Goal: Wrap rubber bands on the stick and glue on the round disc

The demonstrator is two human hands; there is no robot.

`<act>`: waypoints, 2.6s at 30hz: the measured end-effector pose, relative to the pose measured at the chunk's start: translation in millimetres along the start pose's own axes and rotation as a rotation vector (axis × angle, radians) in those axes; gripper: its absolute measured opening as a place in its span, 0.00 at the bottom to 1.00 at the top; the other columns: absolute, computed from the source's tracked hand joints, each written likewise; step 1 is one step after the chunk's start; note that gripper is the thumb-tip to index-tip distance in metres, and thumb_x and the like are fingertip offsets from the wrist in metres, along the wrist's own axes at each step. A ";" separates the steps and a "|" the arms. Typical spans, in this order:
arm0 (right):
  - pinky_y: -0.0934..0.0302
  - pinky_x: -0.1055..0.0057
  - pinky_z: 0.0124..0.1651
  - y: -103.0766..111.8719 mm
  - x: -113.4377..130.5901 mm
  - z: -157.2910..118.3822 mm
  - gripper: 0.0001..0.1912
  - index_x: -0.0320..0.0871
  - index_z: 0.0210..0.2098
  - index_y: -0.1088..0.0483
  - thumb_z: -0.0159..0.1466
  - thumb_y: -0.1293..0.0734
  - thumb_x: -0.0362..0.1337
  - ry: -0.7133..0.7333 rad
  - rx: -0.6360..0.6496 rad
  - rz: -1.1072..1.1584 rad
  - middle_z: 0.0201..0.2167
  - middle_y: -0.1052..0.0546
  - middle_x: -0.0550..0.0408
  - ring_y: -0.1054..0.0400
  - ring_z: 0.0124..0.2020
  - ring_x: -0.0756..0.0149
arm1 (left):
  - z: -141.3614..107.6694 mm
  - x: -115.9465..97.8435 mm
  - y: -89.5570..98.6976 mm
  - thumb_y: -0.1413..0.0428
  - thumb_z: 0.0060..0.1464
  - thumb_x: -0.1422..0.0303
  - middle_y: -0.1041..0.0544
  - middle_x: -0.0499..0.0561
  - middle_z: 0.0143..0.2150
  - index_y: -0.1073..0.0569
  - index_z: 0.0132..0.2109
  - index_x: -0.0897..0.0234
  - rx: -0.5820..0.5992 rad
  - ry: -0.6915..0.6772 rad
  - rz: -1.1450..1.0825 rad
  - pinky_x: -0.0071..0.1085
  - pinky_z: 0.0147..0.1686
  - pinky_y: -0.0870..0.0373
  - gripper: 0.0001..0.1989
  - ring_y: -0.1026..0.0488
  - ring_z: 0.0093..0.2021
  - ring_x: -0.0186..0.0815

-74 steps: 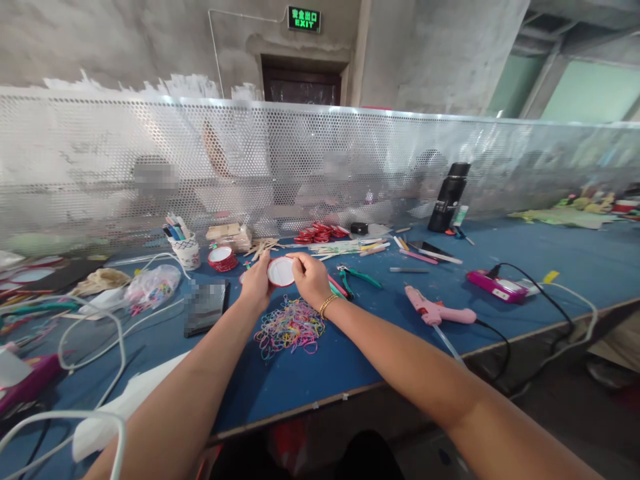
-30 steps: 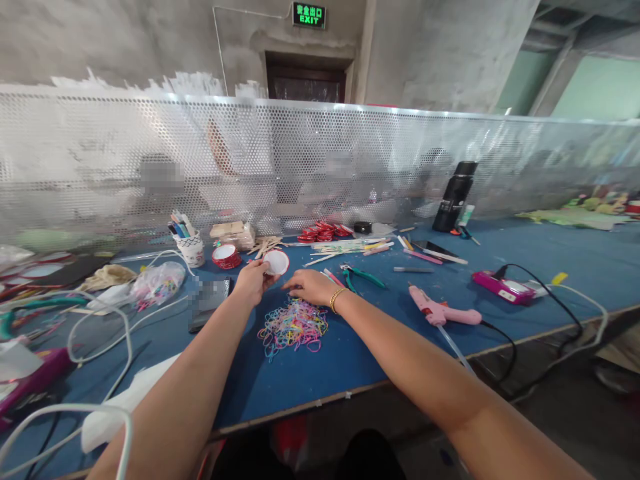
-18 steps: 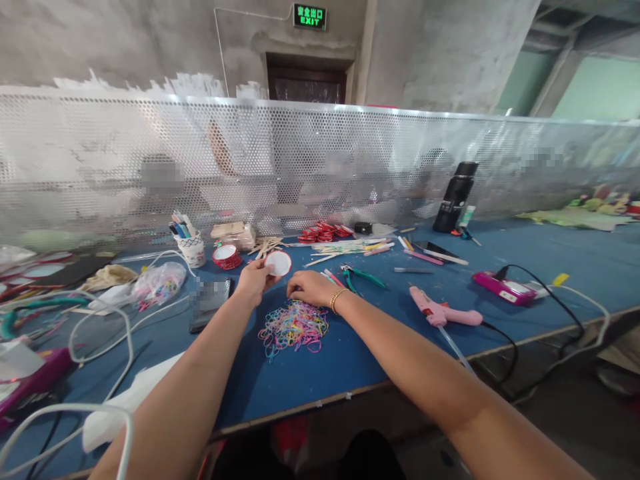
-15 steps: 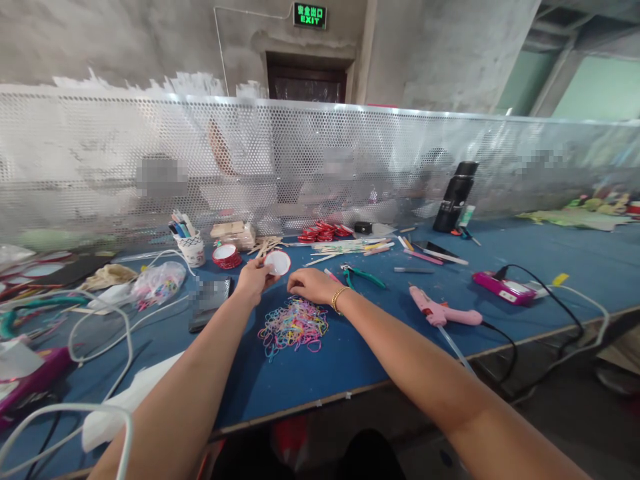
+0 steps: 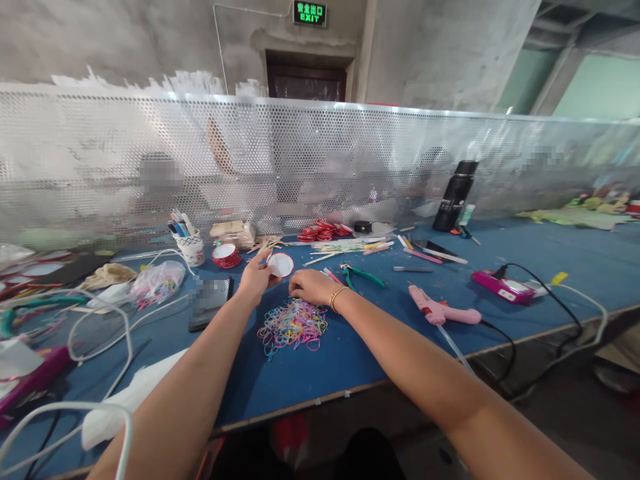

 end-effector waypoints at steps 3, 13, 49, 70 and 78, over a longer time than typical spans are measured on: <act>0.43 0.74 0.37 7.6 -1.9 0.0 0.03 0.41 0.31 0.26 0.60 0.34 0.31 -0.011 -0.082 0.122 0.33 0.23 0.54 0.32 0.34 0.68 | -0.5 0.2 -0.5 0.45 0.46 0.82 0.25 0.50 0.33 0.27 0.55 0.60 0.026 0.002 0.020 0.30 0.29 0.25 0.27 0.30 0.24 0.28; 0.35 0.73 0.36 21.5 -32.9 0.4 0.08 0.42 0.39 0.32 0.59 0.35 0.31 -0.165 -0.481 0.721 0.28 0.25 0.58 0.30 0.28 0.71 | -5.0 2.3 -8.4 0.40 0.44 0.78 0.21 0.55 0.38 0.21 0.43 0.66 0.087 0.072 -0.029 0.26 0.26 0.27 0.16 0.26 0.28 0.31; 0.37 0.69 0.41 40.3 -9.6 -6.9 0.09 0.45 0.40 0.34 0.60 0.34 0.31 -0.067 -0.556 0.420 0.31 0.25 0.58 0.29 0.33 0.68 | -17.4 -16.8 -24.5 0.34 0.37 0.64 0.26 0.50 0.22 0.21 0.31 0.69 0.138 -0.215 0.227 0.25 0.23 0.34 0.13 0.32 0.22 0.29; 0.36 0.70 0.39 37.1 -19.4 -5.8 0.08 0.44 0.39 0.34 0.59 0.35 0.30 -0.103 -0.552 0.416 0.32 0.25 0.57 0.30 0.34 0.68 | -18.7 -19.4 -25.3 0.36 0.40 0.61 0.24 0.51 0.24 0.23 0.30 0.66 0.144 -0.271 0.380 0.26 0.22 0.33 0.12 0.29 0.23 0.32; 0.34 0.70 0.39 33.6 -26.8 -1.8 0.08 0.42 0.39 0.31 0.59 0.34 0.32 -0.153 -0.553 0.535 0.31 0.25 0.55 0.29 0.32 0.68 | -19.6 -31.8 -24.9 0.40 0.44 0.64 0.28 0.47 0.22 0.24 0.27 0.64 0.145 -0.473 0.555 0.27 0.25 0.36 0.07 0.34 0.21 0.30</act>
Point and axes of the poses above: each hand's wrist, its own z-axis towards the middle knuckle, its own y-axis out of the back of the hand, x = y × z, the point moved 7 cm from there along z, towards the middle knuckle
